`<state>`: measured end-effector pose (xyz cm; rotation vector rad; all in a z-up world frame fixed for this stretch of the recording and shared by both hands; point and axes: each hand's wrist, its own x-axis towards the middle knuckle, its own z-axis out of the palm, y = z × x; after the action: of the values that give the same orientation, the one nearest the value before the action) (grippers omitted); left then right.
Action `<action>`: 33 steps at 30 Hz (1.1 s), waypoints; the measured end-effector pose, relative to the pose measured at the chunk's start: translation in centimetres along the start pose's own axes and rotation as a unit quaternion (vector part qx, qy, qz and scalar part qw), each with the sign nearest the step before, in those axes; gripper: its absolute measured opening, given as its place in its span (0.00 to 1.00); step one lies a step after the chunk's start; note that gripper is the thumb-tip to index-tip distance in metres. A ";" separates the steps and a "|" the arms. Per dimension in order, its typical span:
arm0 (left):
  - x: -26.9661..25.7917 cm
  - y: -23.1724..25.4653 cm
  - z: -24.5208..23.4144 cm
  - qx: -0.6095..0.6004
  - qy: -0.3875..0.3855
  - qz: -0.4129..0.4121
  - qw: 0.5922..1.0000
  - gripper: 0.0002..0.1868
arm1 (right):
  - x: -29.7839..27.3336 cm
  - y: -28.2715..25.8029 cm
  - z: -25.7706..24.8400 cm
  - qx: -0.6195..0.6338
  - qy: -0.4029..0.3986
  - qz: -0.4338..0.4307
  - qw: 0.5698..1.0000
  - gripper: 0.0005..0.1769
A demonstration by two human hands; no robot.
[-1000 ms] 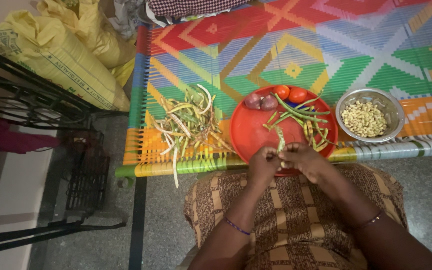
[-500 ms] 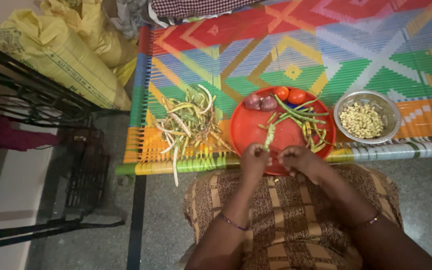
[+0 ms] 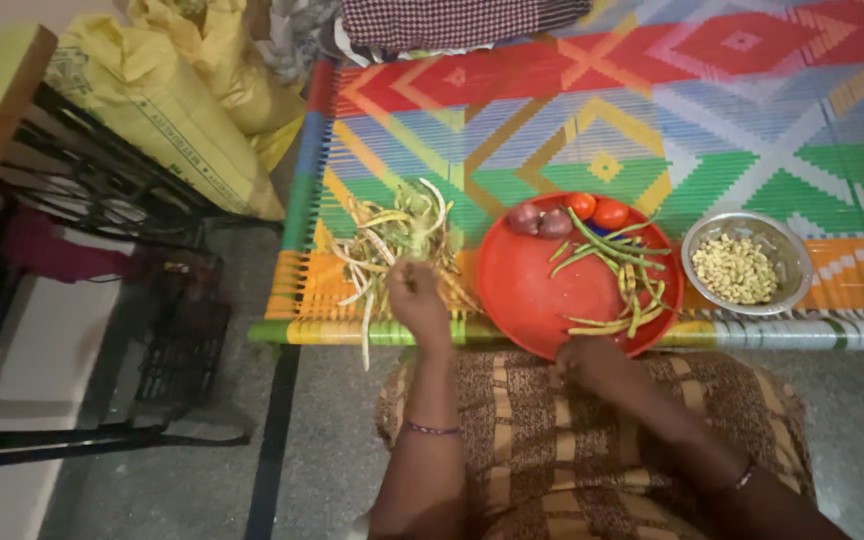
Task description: The person shells beans by prying open pods by hand, extracting the seeds, and discarding the empty pods onto a pile.
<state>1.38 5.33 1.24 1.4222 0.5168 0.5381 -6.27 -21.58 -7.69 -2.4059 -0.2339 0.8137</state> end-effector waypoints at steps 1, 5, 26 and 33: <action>0.9 -0.3 -0.4 0.013 0.050 0.101 0.994 0.12 | -0.9 0.0 0.0 -0.011 0.059 -0.130 0.990 0.09; 5.0 -4.3 -3.6 0.146 0.085 0.248 0.954 0.12 | -2.8 -2.0 1.7 -0.045 0.093 -0.266 0.958 0.12; -9.6 -7.3 6.0 -0.038 -0.301 -0.190 0.934 0.16 | -2.2 15.2 -12.4 0.239 0.259 0.016 0.936 0.19; -7.2 -6.0 4.7 0.049 -0.275 -0.153 0.948 0.19 | -1.8 14.5 -14.0 0.241 0.382 0.084 0.888 0.23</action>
<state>-0.99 -3.22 -4.23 1.4739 0.3042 -0.1410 0.46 -40.63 -6.24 -2.0830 0.4446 -0.0682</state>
